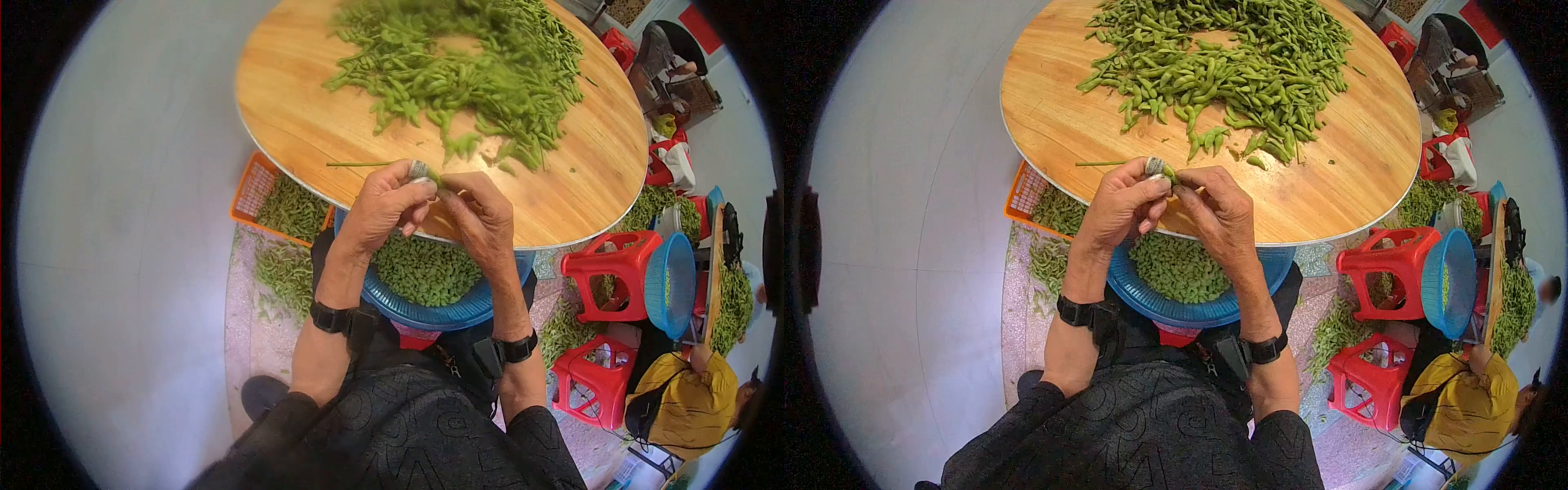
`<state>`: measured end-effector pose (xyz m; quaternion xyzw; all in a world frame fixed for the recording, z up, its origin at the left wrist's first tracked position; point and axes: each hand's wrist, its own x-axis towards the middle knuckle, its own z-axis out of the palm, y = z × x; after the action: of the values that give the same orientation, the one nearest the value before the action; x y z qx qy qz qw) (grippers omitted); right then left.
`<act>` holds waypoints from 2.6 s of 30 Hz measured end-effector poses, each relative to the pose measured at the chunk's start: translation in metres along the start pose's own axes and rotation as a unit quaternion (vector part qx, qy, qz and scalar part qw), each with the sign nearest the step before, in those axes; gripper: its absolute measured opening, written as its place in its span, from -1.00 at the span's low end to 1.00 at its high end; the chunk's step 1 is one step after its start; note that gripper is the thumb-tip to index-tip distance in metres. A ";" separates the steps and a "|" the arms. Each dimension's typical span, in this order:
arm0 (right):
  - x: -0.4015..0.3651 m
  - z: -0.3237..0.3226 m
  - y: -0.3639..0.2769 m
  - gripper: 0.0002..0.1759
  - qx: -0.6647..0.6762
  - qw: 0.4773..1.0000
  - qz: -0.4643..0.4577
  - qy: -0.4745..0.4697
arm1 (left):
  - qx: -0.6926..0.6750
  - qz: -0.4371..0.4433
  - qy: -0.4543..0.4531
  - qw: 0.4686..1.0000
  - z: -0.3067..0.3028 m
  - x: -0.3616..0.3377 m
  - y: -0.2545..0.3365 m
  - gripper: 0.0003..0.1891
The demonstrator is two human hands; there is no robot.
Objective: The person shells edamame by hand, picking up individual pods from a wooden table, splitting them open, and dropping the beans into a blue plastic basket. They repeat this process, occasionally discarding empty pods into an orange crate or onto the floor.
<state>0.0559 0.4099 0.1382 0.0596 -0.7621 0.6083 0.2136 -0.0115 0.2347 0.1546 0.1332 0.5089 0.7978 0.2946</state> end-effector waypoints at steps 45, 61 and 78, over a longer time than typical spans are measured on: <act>-0.006 0.006 -0.016 -0.79 0.113 0.978 0.170 0.041 | -0.007 0.024 0.022 0.999 0.000 0.001 -0.007 -0.88; -0.009 0.009 -0.014 -0.76 -0.132 0.990 -0.005 0.050 | 0.037 0.006 0.035 0.999 0.009 0.000 -0.001 -0.89; 0.011 -0.021 -0.010 -0.69 0.198 0.944 0.257 -0.052 | 0.060 0.011 -0.002 0.998 0.004 0.002 -0.003 -0.89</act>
<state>0.0549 0.4289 0.1544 -0.0661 -0.6257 0.7772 -0.0059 -0.0096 0.2396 0.1539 0.1575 0.5541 0.7685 0.2785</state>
